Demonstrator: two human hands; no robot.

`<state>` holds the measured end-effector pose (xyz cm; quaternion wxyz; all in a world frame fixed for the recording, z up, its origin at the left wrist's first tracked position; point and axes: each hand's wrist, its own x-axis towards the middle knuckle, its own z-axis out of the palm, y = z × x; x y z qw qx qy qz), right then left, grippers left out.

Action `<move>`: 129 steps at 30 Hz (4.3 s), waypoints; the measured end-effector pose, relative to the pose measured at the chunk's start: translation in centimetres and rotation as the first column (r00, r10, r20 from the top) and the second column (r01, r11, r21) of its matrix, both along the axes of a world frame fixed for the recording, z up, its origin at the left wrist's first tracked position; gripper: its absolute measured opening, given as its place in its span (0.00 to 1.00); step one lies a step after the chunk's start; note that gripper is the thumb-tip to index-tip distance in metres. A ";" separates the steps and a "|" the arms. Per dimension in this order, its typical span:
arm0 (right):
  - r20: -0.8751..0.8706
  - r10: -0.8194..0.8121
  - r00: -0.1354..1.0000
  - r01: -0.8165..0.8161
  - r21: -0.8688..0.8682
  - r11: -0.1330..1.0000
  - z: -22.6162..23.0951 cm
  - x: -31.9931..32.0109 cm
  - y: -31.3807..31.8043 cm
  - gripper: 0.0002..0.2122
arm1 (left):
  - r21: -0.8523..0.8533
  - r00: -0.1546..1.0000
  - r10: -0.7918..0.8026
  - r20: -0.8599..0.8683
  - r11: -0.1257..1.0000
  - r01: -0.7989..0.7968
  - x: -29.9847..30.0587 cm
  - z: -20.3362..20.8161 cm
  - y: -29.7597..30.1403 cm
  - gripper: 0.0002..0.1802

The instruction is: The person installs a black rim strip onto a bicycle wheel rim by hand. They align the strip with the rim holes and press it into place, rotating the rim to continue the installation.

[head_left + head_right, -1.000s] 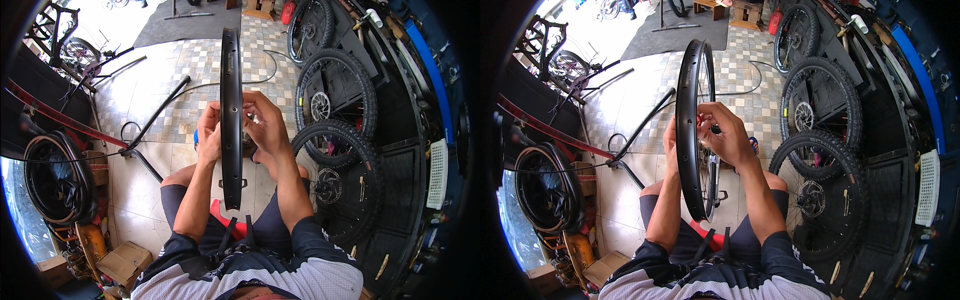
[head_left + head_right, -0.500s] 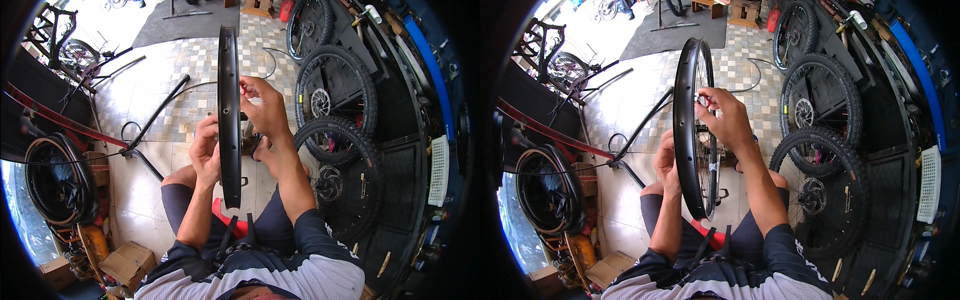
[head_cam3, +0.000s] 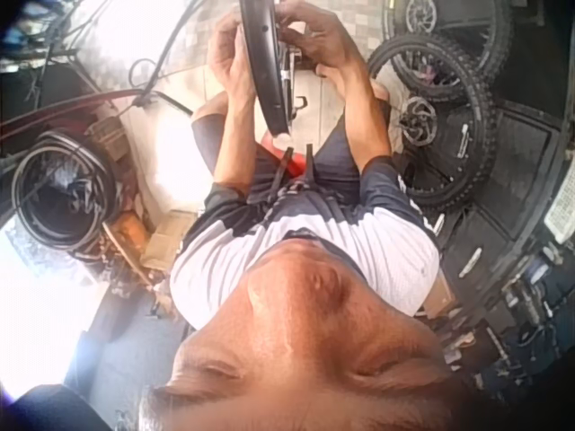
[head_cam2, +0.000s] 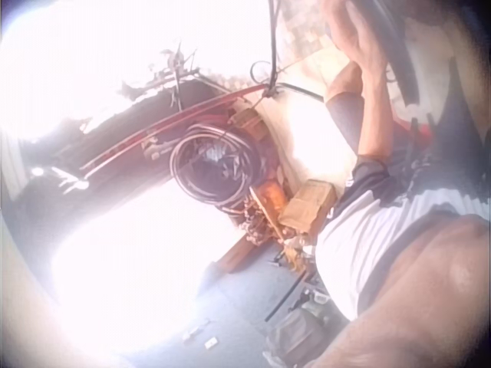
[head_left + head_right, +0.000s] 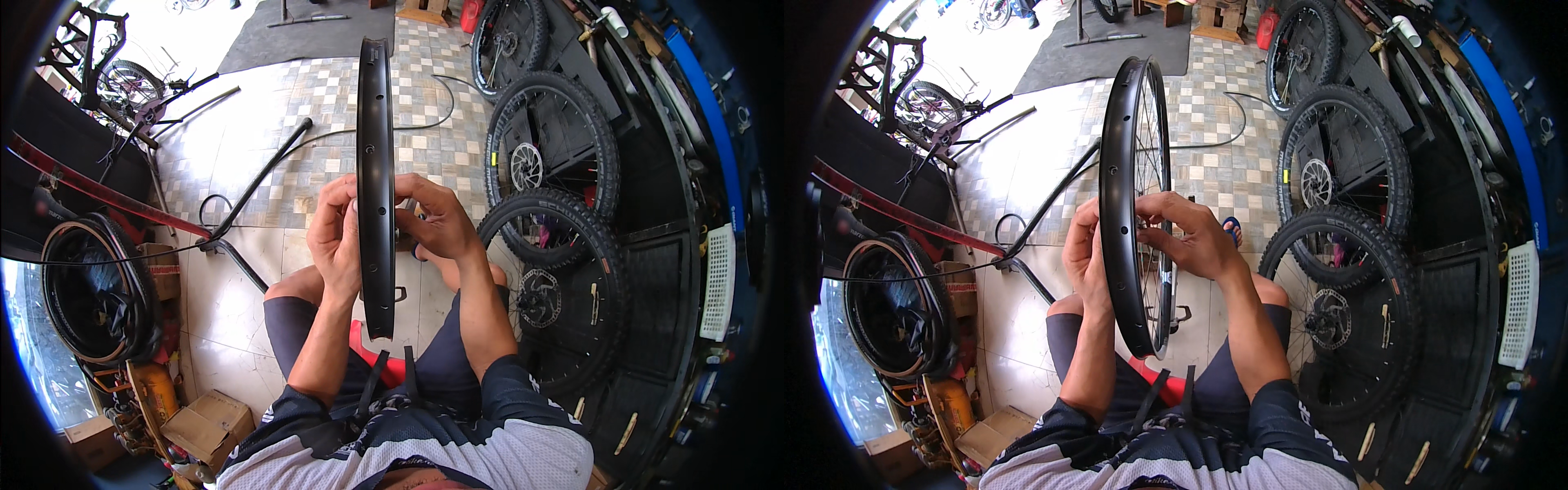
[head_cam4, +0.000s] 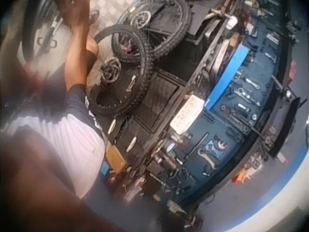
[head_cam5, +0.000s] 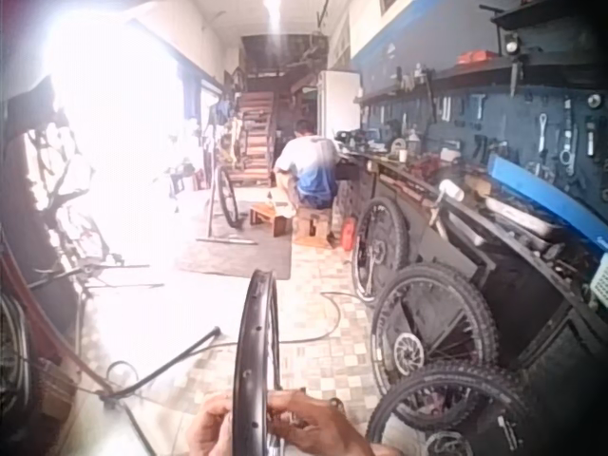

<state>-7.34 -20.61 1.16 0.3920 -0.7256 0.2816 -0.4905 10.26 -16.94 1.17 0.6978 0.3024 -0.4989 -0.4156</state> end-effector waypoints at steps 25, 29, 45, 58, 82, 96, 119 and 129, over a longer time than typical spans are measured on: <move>0.051 -0.346 0.937 0.348 -0.229 0.909 2.3 2.7 -0.4 0.11 | 0.209 0.971 -0.192 -0.140 0.953 0.219 0.2 0.1 -1.9 0.14; 0.016 -0.482 0.876 0.457 -0.346 0.819 3.0 3.3 -0.1 0.11 | 0.291 0.921 -0.368 -0.129 0.874 0.389 1.2 -2.0 -2.9 0.15; 0.001 -0.271 0.962 0.271 -0.057 0.961 3.6 2.1 -0.3 0.14 | 0.155 0.664 -0.644 -0.380 0.663 0.732 2.5 -4.6 -7.2 0.19; -0.049 -0.288 0.956 0.282 -0.106 0.954 4.5 1.9 -0.5 0.13 | 0.140 0.679 -0.652 -0.337 0.678 0.721 2.2 -4.0 -7.2 0.15; -0.081 -0.375 0.923 0.351 -0.212 0.912 4.2 1.9 -1.1 0.12 | 0.099 0.628 -0.659 -0.414 0.653 0.751 2.0 -3.8 -7.0 0.20; -0.006 -0.060 0.998 0.060 0.033 0.998 4.8 0.6 -0.7 0.15 | 0.224 0.702 -0.584 -0.407 0.682 0.696 1.6 -4.0 -6.7 0.15; -0.135 -0.210 0.968 0.185 -0.172 0.967 4.6 0.5 -1.1 0.19 | 0.251 0.734 -0.557 -0.388 0.702 0.666 0.9 -3.7 -6.8 0.15; -0.220 -0.382 0.897 0.331 -0.235 0.914 4.6 0.9 -1.1 0.19 | 0.144 0.681 -0.615 -0.398 0.691 0.709 1.4 -3.4 -6.8 0.17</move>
